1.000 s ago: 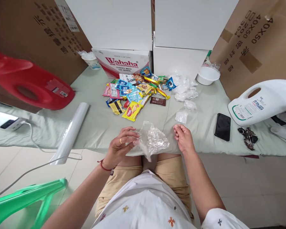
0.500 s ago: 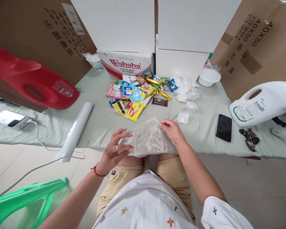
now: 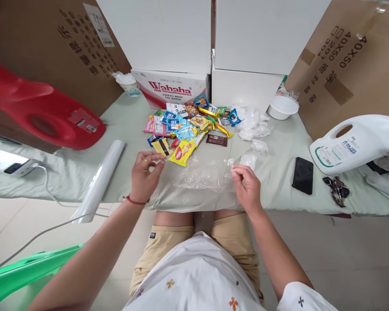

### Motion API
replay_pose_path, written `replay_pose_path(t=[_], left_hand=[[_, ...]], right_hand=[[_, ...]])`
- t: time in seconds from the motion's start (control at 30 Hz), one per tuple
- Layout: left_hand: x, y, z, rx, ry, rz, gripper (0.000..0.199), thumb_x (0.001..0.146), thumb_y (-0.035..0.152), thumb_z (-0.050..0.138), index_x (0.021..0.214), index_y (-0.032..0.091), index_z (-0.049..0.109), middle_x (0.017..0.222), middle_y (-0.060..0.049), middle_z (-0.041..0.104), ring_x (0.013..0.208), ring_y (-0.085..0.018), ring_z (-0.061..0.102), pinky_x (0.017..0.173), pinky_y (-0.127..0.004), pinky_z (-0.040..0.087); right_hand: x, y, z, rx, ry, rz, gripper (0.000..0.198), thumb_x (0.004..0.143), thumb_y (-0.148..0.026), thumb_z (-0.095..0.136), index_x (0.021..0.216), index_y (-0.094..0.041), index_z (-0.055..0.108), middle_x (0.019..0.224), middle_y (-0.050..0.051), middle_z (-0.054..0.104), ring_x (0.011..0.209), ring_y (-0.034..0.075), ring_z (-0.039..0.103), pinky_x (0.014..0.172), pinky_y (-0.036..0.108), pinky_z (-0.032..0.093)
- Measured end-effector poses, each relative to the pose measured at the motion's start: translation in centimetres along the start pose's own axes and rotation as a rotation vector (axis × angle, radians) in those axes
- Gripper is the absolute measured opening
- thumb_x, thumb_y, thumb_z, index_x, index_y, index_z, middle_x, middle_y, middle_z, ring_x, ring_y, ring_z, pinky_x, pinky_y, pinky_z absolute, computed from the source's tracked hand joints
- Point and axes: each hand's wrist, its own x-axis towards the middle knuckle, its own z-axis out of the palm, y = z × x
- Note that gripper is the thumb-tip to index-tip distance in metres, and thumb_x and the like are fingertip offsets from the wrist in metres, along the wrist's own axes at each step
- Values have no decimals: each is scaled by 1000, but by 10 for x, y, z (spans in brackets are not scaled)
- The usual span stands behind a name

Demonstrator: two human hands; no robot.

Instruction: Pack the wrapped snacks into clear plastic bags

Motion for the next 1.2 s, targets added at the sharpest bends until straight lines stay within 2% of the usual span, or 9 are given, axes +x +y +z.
replay_pose_path(t=[0.07, 0.17, 0.4, 0.63, 0.77, 0.87, 1.0, 1.1, 1.2], left_hand=[[-23, 27, 15, -310, -63, -328, 32, 87, 52, 68, 93, 20, 68, 79, -2, 63, 65, -13, 54, 59, -27, 46], [-58, 58, 39, -633, -357, -779, 52, 82, 68, 65, 82, 17, 63, 72, -1, 59, 53, -8, 50, 44, -21, 29], [-75, 66, 71, -737, -328, -1061, 65, 68, 81, 68, 78, 19, 54, 69, 3, 55, 44, -5, 45, 39, -18, 14], [-68, 56, 81, -608, -233, -896, 50, 66, 58, 82, 68, 19, 51, 57, 7, 47, 43, -3, 36, 41, -18, 20], [-74, 54, 80, -685, -210, -817, 45, 71, 53, 81, 73, 18, 53, 64, 5, 54, 47, -3, 39, 44, -18, 22], [-80, 54, 79, -718, -244, -791, 46, 72, 54, 82, 74, 18, 52, 64, 6, 52, 47, -3, 38, 45, -18, 22], [-86, 54, 77, -770, -310, -744, 47, 74, 56, 82, 75, 19, 53, 65, 6, 53, 49, -4, 38, 47, -19, 23], [-87, 52, 76, -745, -307, -706, 47, 75, 57, 81, 75, 19, 53, 63, 6, 51, 50, -5, 37, 48, -20, 23], [-88, 53, 75, -682, -308, -661, 47, 77, 59, 79, 75, 19, 53, 61, 6, 49, 51, -5, 37, 49, -21, 25]], right_hand=[[-14, -10, 4, -160, -56, -198, 15, 101, -29, 56, 102, -27, 70, 115, 8, 73, 102, 23, 65, 89, 40, 51], [-34, -17, 11, -281, -180, -397, 21, 100, -19, 55, 113, -27, 70, 122, 8, 74, 95, 23, 65, 86, 41, 52], [-68, -24, 18, -319, -338, -519, 30, 100, -11, 53, 120, -27, 68, 124, 6, 74, 99, 23, 64, 88, 41, 54], [-85, -25, 14, -163, -311, -436, 28, 98, -9, 54, 115, -27, 66, 120, 5, 74, 100, 23, 64, 88, 41, 55], [-84, -22, 3, 34, -132, -28, 14, 103, -25, 52, 105, -27, 66, 113, 8, 71, 98, 23, 65, 84, 40, 55], [-77, -15, -1, 241, 18, 299, 20, 102, -42, 56, 98, -25, 65, 111, 7, 69, 77, 17, 61, 69, 32, 53], [-65, -3, -3, 423, 89, 526, 31, 95, -54, 62, 93, -24, 64, 107, 7, 67, 69, 14, 54, 61, 29, 48], [-55, -2, -12, 280, 46, 447, 36, 96, -58, 58, 108, -24, 65, 115, 9, 66, 88, 20, 61, 77, 35, 54], [-39, -15, -21, -48, -1, 93, 64, 93, -64, 59, 142, -25, 52, 143, 15, 54, 130, 32, 51, 107, 51, 45]])
